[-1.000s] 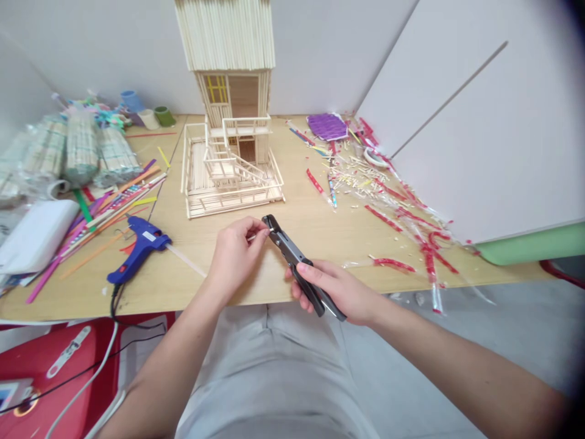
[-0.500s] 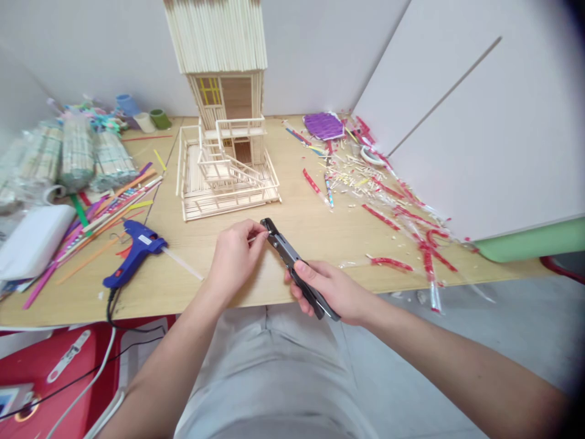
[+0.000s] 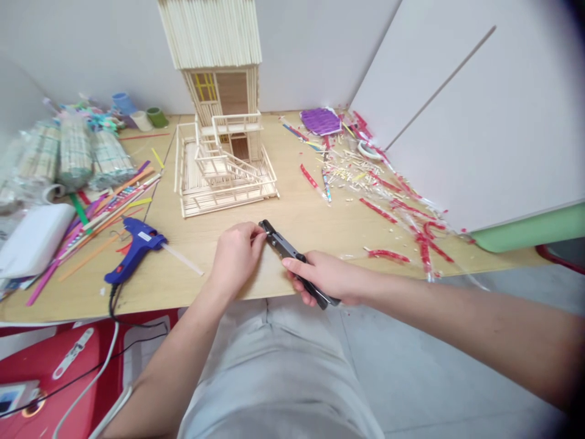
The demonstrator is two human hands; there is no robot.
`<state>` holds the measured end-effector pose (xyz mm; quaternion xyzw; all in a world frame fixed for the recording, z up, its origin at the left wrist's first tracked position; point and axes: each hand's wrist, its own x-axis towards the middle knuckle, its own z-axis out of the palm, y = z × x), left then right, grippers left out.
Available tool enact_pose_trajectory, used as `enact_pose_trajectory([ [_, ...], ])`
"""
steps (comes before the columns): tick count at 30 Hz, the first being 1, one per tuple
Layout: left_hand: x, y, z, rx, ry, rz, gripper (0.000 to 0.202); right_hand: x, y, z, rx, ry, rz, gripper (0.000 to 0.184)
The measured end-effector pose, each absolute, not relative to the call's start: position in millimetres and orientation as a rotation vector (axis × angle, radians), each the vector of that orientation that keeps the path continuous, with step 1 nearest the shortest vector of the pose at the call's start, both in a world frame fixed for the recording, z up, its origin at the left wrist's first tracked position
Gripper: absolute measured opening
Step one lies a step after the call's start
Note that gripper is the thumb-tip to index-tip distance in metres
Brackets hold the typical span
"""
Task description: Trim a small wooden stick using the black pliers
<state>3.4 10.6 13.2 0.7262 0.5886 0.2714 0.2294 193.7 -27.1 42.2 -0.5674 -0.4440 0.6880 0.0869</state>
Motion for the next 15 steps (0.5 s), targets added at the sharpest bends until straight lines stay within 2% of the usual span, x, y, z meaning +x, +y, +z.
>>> enact_pose_trajectory([
  [5,2.5,10.1,11.5,2.024,1.646,0.741,0.016,187.5,-22.0,50.6,-1.912,-1.598,1.884,0.054],
  [15,1.2,8.6,5.7,2.027,1.640,0.763,0.013,181.9,-24.6,44.6,-2.069,-1.775,1.639,0.048],
])
